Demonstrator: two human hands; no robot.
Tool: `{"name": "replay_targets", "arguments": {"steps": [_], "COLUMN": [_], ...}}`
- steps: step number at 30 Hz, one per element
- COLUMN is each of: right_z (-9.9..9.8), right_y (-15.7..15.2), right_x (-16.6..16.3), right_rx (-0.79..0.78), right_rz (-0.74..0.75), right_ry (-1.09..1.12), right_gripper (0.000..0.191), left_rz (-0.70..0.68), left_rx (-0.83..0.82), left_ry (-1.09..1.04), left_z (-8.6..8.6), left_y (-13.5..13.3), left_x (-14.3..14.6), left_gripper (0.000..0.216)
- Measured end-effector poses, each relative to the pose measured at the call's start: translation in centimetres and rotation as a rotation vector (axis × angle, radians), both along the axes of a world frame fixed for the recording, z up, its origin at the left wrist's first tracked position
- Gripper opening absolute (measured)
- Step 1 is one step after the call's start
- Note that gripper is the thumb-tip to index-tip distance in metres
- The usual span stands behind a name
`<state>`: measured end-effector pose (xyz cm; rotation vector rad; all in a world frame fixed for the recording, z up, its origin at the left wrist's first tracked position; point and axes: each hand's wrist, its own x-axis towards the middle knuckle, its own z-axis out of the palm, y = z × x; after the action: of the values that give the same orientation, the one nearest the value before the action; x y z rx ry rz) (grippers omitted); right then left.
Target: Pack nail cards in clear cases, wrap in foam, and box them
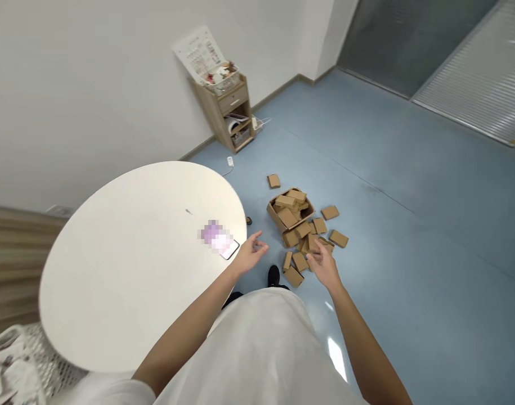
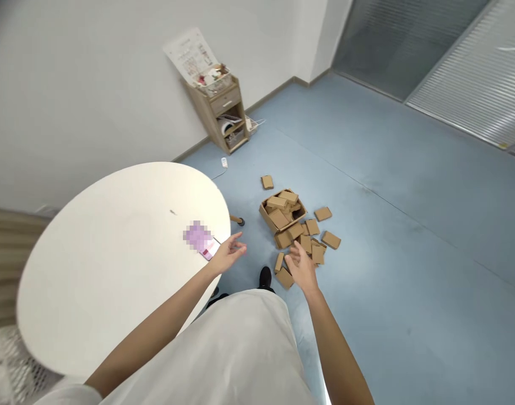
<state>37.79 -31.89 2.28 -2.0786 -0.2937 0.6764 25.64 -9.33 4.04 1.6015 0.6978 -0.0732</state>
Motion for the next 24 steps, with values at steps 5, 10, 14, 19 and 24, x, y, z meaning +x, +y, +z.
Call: {"name": "replay_targets", "arguments": {"steps": [5,10,14,19,24], "right_z": [0.6,3.1,5.1,4.9,2.3], "right_y": [4.1,9.5,12.7,14.2,15.1], "right_x": [-0.1,-2.7,-7.0,-13.3,-18.0], "right_rx": [-0.071,-0.029,-0.026,-0.093,-0.257], "right_rz": [0.247,0.472,0.577,0.762,1.012], "right_ry": [-0.008,-0.096,-0.143,-0.098,-0.106], "right_gripper": [0.05,0.043,0.041,0.042,0.047], "left_rz": [0.203,0.356,0.404,0.38,0.347], "left_rx": [0.103,0.196,0.205,0.111,0.099], "left_ry": [0.057,0.176,0.25,0.308,0.33], "left_z": [1.1,1.3,0.6,-0.3,-0.4], "left_y": [1.7,2.1,2.1,1.7,1.8], "left_x": [-7.4,-16.0,-22.1,-28.2,-32.7], "left_gripper": [0.054,0.051,0.053,0.058,0.062]}}
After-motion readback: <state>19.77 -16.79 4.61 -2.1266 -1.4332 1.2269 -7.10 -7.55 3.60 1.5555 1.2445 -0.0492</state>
